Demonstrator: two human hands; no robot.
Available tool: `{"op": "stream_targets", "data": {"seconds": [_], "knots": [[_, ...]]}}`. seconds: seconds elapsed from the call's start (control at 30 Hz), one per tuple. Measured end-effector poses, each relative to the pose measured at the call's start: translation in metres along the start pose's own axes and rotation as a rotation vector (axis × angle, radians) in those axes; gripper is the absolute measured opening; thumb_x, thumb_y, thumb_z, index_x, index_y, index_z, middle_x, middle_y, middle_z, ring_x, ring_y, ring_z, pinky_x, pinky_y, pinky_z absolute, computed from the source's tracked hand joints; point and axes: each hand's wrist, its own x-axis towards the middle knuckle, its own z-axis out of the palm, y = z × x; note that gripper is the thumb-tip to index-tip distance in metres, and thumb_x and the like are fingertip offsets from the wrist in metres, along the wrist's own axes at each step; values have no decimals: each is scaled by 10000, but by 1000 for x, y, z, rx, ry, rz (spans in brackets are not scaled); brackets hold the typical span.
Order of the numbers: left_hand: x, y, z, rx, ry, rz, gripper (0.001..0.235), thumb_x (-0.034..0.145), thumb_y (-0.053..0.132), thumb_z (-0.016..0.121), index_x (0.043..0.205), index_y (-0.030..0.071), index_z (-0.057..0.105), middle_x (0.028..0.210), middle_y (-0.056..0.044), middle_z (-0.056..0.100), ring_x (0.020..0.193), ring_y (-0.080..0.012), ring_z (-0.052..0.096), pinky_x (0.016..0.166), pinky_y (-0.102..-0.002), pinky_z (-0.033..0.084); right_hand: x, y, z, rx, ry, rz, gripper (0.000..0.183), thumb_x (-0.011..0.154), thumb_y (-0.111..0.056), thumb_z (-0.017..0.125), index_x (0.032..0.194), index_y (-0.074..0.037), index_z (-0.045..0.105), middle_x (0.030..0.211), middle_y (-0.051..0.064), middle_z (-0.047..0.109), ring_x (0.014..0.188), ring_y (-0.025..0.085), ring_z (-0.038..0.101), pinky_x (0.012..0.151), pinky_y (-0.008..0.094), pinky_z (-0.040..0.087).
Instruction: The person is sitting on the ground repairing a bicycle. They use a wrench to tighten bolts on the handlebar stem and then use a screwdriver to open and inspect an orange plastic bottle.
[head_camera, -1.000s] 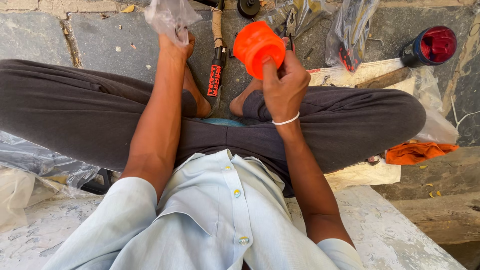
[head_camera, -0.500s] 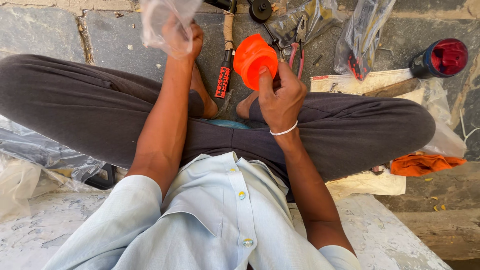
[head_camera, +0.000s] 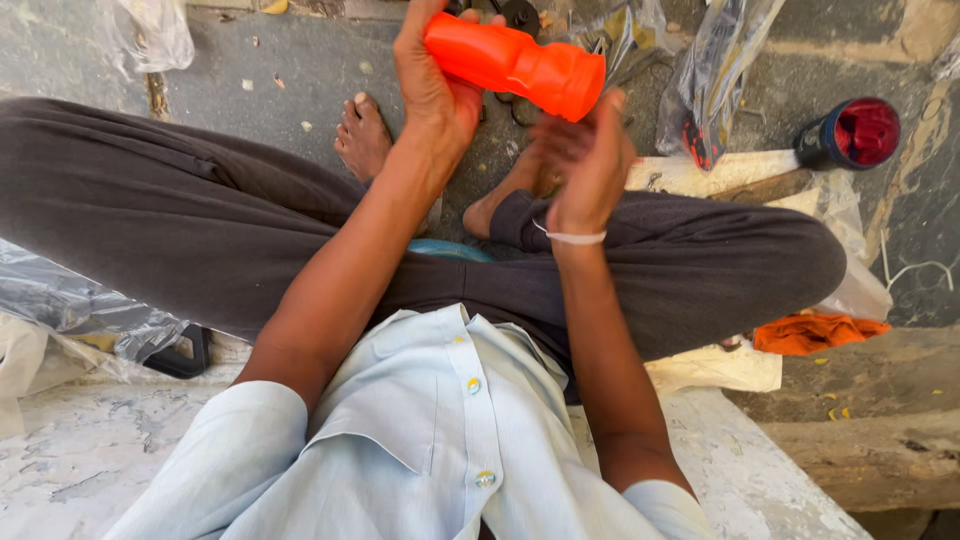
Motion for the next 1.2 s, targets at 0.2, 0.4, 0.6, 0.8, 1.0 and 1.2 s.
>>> {"op": "stream_targets", "data": {"seconds": [0.2,0.4,0.6,0.8,1.0,1.2], "knots": [[25,9,-25,-89,128,-274,279,746,189,797,867,56,584,761,-108,636,684,-289,662,698,-487,593,-34,-9,6,-782,-253,-872,432,1144,-314,617,1400,34,598,1332,210,656,1322,345,608,1154,418,467],[31,4,-15,-97,163,-243,283,755,193,789,894,54,585,737,-155,611,665,-332,647,648,-481,578,-30,-8,24,-992,-265,-1086,382,996,-251,727,1205,56,637,1176,211,672,1082,381,640,1032,495,462],[-11,-2,5,16,-17,-109,428,839,384,793,1037,72,578,863,-101,618,787,-316,690,698,-509,621,-9,-5,29,-889,-456,-790,252,1039,-143,696,1238,9,670,1135,215,705,1055,390,679,904,444,536],[-11,4,4,201,145,-232,445,739,169,767,1144,123,588,916,-96,658,774,-260,659,675,-488,595,-5,13,19,-1124,-478,-687,91,887,-84,728,942,-12,732,819,211,686,786,391,694,733,475,511],[-6,26,9,10,-247,-200,401,786,187,718,1099,-54,650,1044,-185,721,960,-297,709,892,-408,585,-38,0,45,-1276,-531,-1019,251,897,-99,702,1116,17,664,1041,223,675,910,449,693,839,595,515],[-11,53,33,60,-298,17,264,916,146,730,1128,3,664,1091,-99,701,1039,-276,680,982,-450,559,-89,-33,61,-93,-254,-163,424,1065,-135,638,1473,-43,568,1011,142,556,748,177,565,660,323,490]]}}
